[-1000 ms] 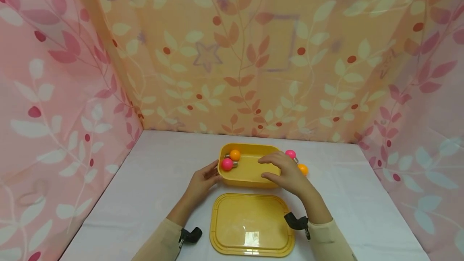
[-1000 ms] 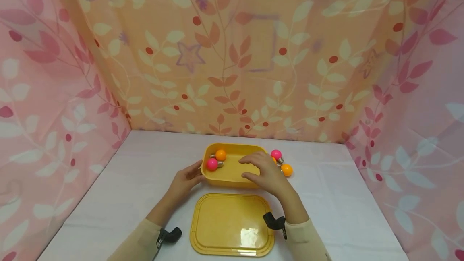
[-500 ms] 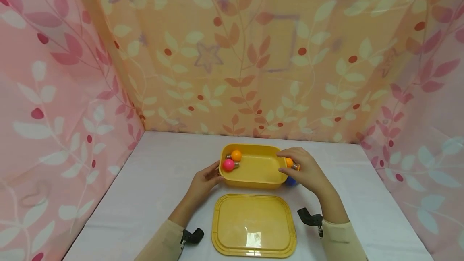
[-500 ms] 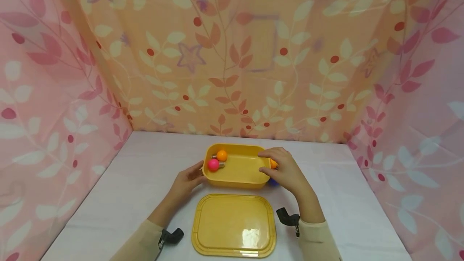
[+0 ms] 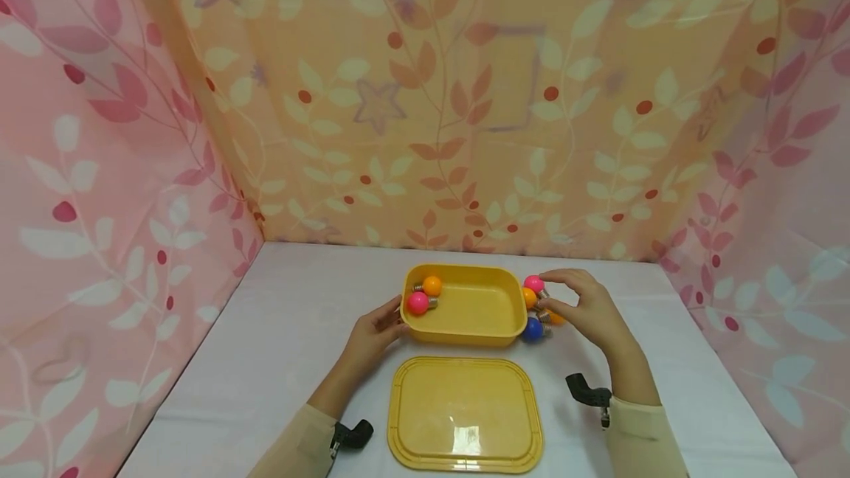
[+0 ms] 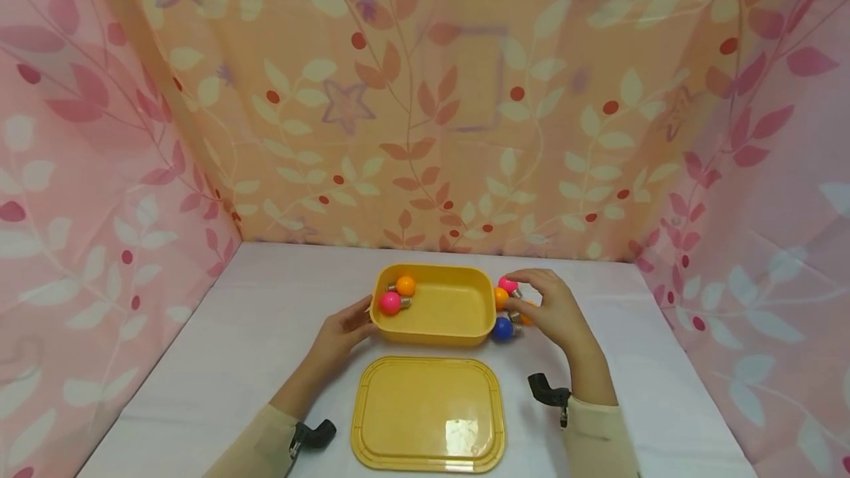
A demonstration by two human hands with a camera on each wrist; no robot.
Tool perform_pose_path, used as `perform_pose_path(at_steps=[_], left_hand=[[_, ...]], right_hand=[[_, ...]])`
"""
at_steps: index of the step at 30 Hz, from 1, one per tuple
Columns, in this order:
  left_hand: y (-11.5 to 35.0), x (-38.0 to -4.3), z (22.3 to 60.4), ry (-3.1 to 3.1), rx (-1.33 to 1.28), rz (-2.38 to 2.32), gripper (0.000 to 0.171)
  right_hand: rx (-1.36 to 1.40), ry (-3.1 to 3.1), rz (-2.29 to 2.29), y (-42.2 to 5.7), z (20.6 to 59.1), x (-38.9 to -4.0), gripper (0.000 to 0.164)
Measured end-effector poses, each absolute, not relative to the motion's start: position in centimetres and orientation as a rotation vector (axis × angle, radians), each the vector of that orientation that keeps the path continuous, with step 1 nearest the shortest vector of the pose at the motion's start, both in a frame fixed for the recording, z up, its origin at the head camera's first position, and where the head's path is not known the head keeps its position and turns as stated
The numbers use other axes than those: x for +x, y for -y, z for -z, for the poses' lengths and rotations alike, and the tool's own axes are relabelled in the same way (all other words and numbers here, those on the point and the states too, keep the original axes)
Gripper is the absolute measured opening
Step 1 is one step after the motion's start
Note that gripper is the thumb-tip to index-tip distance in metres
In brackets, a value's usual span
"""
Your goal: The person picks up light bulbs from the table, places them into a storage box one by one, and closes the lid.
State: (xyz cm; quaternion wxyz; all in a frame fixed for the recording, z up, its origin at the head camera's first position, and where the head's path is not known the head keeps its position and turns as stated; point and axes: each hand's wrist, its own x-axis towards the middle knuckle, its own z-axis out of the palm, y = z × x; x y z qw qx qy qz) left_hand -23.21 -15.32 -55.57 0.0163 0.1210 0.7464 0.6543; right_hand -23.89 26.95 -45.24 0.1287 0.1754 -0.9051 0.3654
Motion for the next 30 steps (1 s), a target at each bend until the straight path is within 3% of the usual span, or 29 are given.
perform_pose_path(at_steps=[10,18,30], left_hand=[[15.4,-23.3,55.7,-2.314,0.367,-2.038,0.066],[15.3,-23.2,55.7,-2.302,0.363,-2.046,0.065],[15.4,-23.4,55.9,-2.327,0.400,-2.030,0.065]], right_hand=[[0.286,2.777,-1.066,-29.3,47.3,-24.8,0.060],[0.226,2.848,-1.063,-30.7,48.7,-25.3,0.053],[0.114,2.937,-1.157,-31.8,50.6,-25.8,0.059]])
